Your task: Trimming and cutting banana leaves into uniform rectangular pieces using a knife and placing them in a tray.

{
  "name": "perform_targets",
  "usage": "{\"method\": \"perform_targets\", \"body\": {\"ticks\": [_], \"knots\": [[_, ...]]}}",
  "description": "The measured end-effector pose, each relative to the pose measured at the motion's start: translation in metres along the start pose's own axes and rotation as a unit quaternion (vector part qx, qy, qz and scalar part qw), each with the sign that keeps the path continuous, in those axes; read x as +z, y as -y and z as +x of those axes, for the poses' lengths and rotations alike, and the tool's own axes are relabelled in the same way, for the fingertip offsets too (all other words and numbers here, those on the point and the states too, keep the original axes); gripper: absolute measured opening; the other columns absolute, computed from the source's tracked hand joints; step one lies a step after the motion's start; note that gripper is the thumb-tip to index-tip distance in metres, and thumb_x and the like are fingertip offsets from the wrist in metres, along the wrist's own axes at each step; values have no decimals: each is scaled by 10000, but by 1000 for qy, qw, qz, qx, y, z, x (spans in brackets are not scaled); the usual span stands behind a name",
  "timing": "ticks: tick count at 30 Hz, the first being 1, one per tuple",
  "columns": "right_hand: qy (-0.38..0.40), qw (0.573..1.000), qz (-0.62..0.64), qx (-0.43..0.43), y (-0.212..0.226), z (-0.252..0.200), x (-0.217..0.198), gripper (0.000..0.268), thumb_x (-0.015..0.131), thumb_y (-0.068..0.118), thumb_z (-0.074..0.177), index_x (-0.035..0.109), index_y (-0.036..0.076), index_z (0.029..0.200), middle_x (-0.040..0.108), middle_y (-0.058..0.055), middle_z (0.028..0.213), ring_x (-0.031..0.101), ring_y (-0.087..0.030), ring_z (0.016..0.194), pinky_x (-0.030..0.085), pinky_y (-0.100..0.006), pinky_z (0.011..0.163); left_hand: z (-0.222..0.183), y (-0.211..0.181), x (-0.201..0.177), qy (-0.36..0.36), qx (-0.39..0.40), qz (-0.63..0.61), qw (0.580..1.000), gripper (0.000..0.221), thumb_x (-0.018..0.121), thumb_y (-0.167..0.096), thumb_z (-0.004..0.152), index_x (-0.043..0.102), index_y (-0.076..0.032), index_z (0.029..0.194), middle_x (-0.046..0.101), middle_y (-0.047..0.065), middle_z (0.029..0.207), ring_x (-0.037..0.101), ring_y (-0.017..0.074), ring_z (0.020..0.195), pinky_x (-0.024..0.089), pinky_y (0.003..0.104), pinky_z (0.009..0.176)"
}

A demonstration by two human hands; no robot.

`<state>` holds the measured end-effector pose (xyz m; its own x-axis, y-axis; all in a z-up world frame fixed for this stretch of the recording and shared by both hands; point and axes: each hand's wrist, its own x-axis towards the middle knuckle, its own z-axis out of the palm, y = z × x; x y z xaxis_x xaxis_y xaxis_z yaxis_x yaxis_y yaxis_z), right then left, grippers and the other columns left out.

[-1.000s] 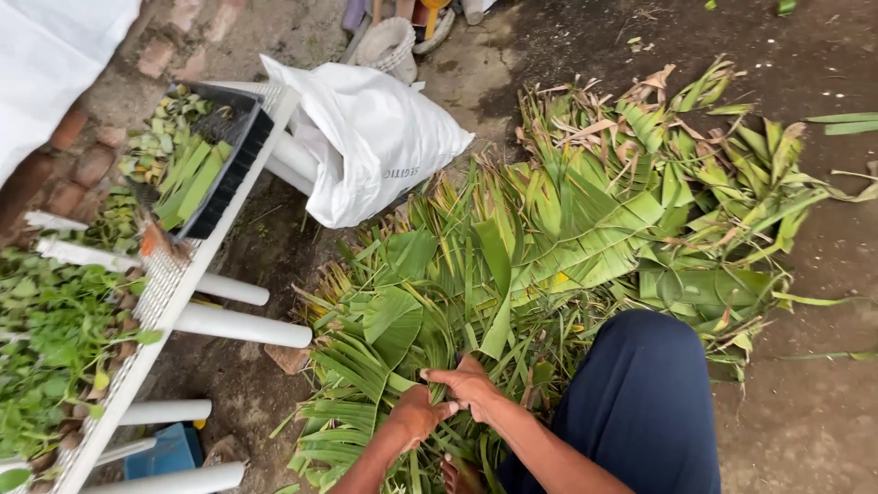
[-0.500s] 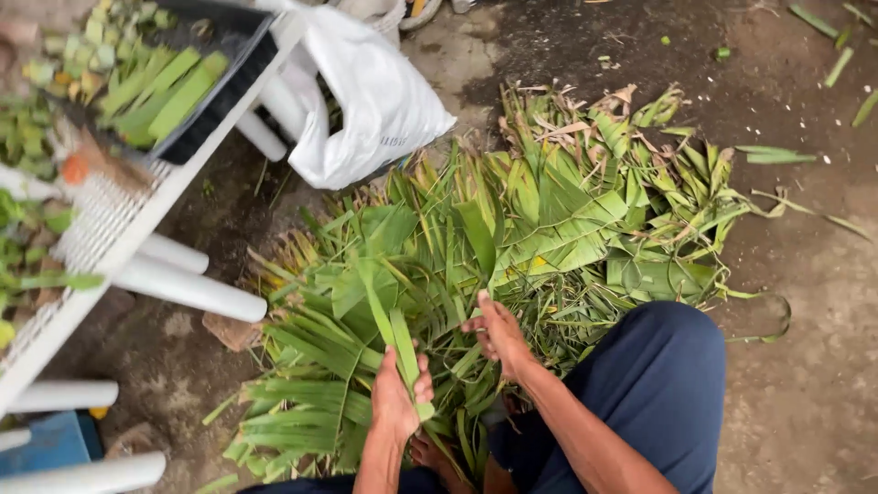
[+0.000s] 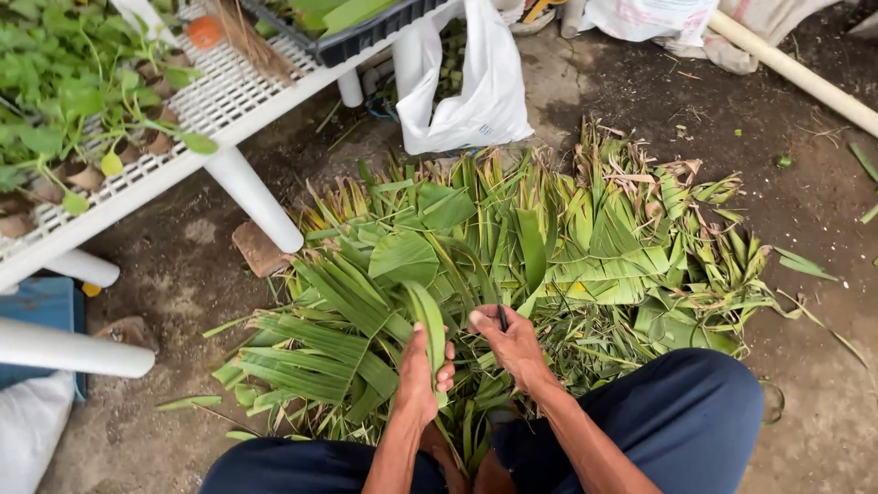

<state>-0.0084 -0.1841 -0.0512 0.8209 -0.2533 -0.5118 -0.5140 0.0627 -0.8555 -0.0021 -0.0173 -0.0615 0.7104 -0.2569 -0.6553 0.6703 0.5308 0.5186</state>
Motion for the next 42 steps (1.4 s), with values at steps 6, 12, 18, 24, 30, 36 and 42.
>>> {"method": "perform_targets", "body": {"ticks": [6, 12, 18, 24, 30, 36, 42], "knots": [[103, 992, 1, 66, 26, -14, 17, 579, 819, 185, 825, 600, -9, 1325, 685, -131, 1095, 658, -198, 576, 625, -282, 571, -4, 19, 14, -59, -37, 145, 987, 344, 377, -396, 1105, 572, -147, 1242, 518, 67, 743, 314, 100, 471, 211, 228, 391], [26, 985, 154, 74, -1, 3, -3, 506, 827, -21, 787, 675, 8, 1269, 703, -105, 995, 685, -199, 875, 608, -265, 758, -9, 19, 30, -41, -44, 121, 991, 335, 367, -393, 1113, 558, -131, 1196, 556, 85, 723, 364, 103, 435, 250, 219, 339], [71, 973, 194, 108, -7, 11, -31, 402, 841, 95, 821, 677, 5, 1177, 651, 2, 661, 372, -49, 362, 254, -207, 307, 5, 38, 41, -94, -81, 135, 983, 634, 371, -446, 1065, 214, -256, 1649, 560, 89, 678, 349, 106, 410, 289, 232, 367], [37, 986, 124, 102, -25, 20, -50, 304, 829, 196, 865, 665, 67, 1087, 508, 5, 518, 313, -83, 336, 294, -256, 333, 9, 62, 60, -4, -51, 254, 966, 688, 342, -512, 1011, 274, -221, 1631, 453, 88, 700, 233, 125, 504, 218, 315, 491], [3, 979, 176, 100, -49, 35, -66, 298, 853, 167, 844, 642, 82, 1036, 515, 5, 680, 313, -85, 395, 299, -272, 360, 24, 79, 74, -35, -57, 257, 964, 574, 363, -496, 1028, 481, -174, 1488, 493, 71, 669, 225, 103, 470, 197, 274, 458], [-12, 974, 223, 33, -79, 57, -71, 265, 867, 52, 801, 718, -12, 1010, 615, -68, 749, 434, -59, 282, 315, -204, 262, 32, 86, 76, -59, -45, 227, 971, 478, 310, -377, 1100, 477, -74, 1430, 569, 120, 673, 420, 126, 383, 316, 217, 307], [-14, 969, 246, 18, -105, 65, -78, 249, 863, 19, 801, 722, 8, 1006, 591, -66, 774, 433, -66, 278, 327, -204, 255, 42, 95, 65, -45, -65, 256, 963, 459, 305, -395, 1103, 487, -94, 1397, 578, 105, 659, 413, 109, 369, 295, 215, 288]]}}
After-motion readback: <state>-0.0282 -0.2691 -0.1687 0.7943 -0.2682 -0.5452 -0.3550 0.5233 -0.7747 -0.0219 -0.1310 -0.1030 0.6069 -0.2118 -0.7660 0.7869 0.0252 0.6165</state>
